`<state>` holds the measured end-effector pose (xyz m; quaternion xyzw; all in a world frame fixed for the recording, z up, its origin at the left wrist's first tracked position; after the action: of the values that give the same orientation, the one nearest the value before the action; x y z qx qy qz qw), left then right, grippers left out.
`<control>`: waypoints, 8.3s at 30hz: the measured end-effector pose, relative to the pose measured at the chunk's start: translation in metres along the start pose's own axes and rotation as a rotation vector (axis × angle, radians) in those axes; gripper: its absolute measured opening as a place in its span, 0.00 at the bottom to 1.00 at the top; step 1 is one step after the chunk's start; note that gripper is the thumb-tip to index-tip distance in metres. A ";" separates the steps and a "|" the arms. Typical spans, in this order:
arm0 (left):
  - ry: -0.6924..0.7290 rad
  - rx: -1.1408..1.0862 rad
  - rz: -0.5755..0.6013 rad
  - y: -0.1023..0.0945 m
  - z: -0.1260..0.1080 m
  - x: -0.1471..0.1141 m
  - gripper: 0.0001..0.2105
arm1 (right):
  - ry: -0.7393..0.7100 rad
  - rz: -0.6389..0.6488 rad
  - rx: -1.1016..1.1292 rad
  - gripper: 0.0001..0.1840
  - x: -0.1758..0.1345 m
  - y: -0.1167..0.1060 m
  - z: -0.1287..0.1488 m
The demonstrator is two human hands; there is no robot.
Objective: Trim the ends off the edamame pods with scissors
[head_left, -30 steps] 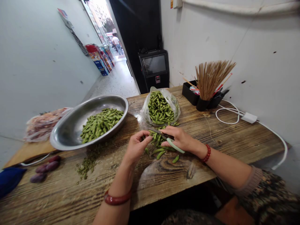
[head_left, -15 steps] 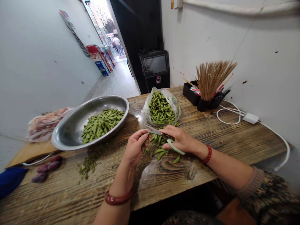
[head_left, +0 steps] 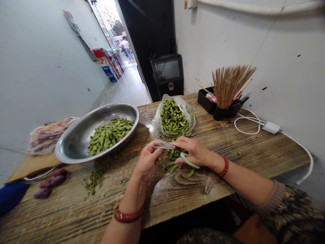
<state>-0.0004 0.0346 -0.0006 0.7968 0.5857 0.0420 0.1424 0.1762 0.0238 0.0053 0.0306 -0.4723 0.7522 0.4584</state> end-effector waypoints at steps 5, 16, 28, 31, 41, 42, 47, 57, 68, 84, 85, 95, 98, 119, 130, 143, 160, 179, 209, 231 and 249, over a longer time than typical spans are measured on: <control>-0.020 -0.043 0.036 0.003 0.001 0.000 0.12 | -0.010 -0.008 0.002 0.33 -0.001 0.001 -0.001; -0.022 -0.069 0.101 0.003 0.003 0.000 0.08 | -0.010 0.018 -0.017 0.28 0.000 0.000 0.001; -0.024 -0.162 0.015 -0.001 -0.004 0.002 0.07 | 0.015 -0.030 0.025 0.28 -0.003 -0.001 -0.005; 0.004 -0.211 -0.023 -0.006 -0.009 0.003 0.07 | 0.039 -0.074 0.013 0.28 -0.004 -0.002 -0.009; 0.021 0.483 -0.020 -0.025 -0.023 -0.005 0.06 | 0.041 -0.082 0.001 0.28 -0.005 -0.004 -0.011; 0.028 0.611 0.031 -0.024 -0.023 -0.005 0.06 | 0.049 -0.081 -0.004 0.28 -0.005 -0.004 -0.011; -0.017 1.000 0.194 -0.027 -0.017 -0.005 0.06 | 0.054 -0.113 -0.024 0.27 -0.004 -0.007 -0.011; 0.119 1.013 0.135 -0.025 -0.010 0.003 0.03 | 0.067 -0.107 -0.010 0.26 -0.004 -0.006 -0.010; 0.005 0.434 -0.131 -0.020 -0.015 -0.003 0.11 | 0.059 -0.105 0.040 0.26 -0.002 -0.006 -0.010; 0.040 0.252 -0.125 -0.006 -0.007 -0.001 0.10 | 0.047 0.009 0.007 0.33 -0.002 -0.001 -0.002; 0.045 0.263 -0.122 -0.005 -0.007 -0.001 0.10 | 0.052 0.013 0.005 0.32 -0.002 -0.001 -0.002; 0.063 0.324 -0.100 -0.007 -0.007 0.001 0.09 | 0.040 0.010 -0.014 0.29 -0.002 0.002 -0.005; 0.060 0.317 -0.077 -0.006 -0.006 0.001 0.10 | 0.036 0.013 -0.015 0.29 -0.003 0.002 -0.006; 0.135 0.410 -0.033 -0.005 -0.007 0.002 0.07 | 0.063 0.061 -0.023 0.27 -0.001 0.001 0.000; 0.039 0.153 -0.105 -0.007 -0.007 0.001 0.09 | 0.059 -0.071 0.004 0.25 -0.004 0.001 -0.013; 0.045 0.097 -0.094 -0.005 -0.008 0.000 0.11 | 0.037 -0.001 -0.048 0.30 -0.003 0.002 -0.005; 0.073 0.212 0.003 -0.005 -0.006 -0.001 0.07 | 0.025 0.036 -0.047 0.29 -0.002 0.000 -0.001; -0.021 0.044 0.040 -0.008 -0.004 0.001 0.09 | 0.007 0.039 -0.022 0.27 -0.002 -0.003 0.002; 0.155 1.022 0.293 0.005 0.014 0.004 0.02 | 0.055 -0.073 -0.036 0.25 -0.003 -0.004 -0.013; 0.041 0.287 -0.083 -0.007 -0.005 0.000 0.12 | 0.084 -0.056 0.023 0.30 -0.002 -0.005 -0.007; 0.077 0.236 -0.034 0.001 0.000 0.000 0.10 | 0.043 0.001 0.022 0.31 0.000 -0.003 0.002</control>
<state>0.0001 0.0348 -0.0003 0.7957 0.6052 0.0010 0.0257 0.1778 0.0232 0.0085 0.0194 -0.4541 0.7580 0.4678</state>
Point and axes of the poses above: each hand's wrist, its own x-axis towards the middle knuckle, its own y-axis out of the palm, z = x × y, the point moved 4 cm from there along x, towards the middle knuckle, and after that the axes turned 2 degrees about z, right-handed, at the moved point
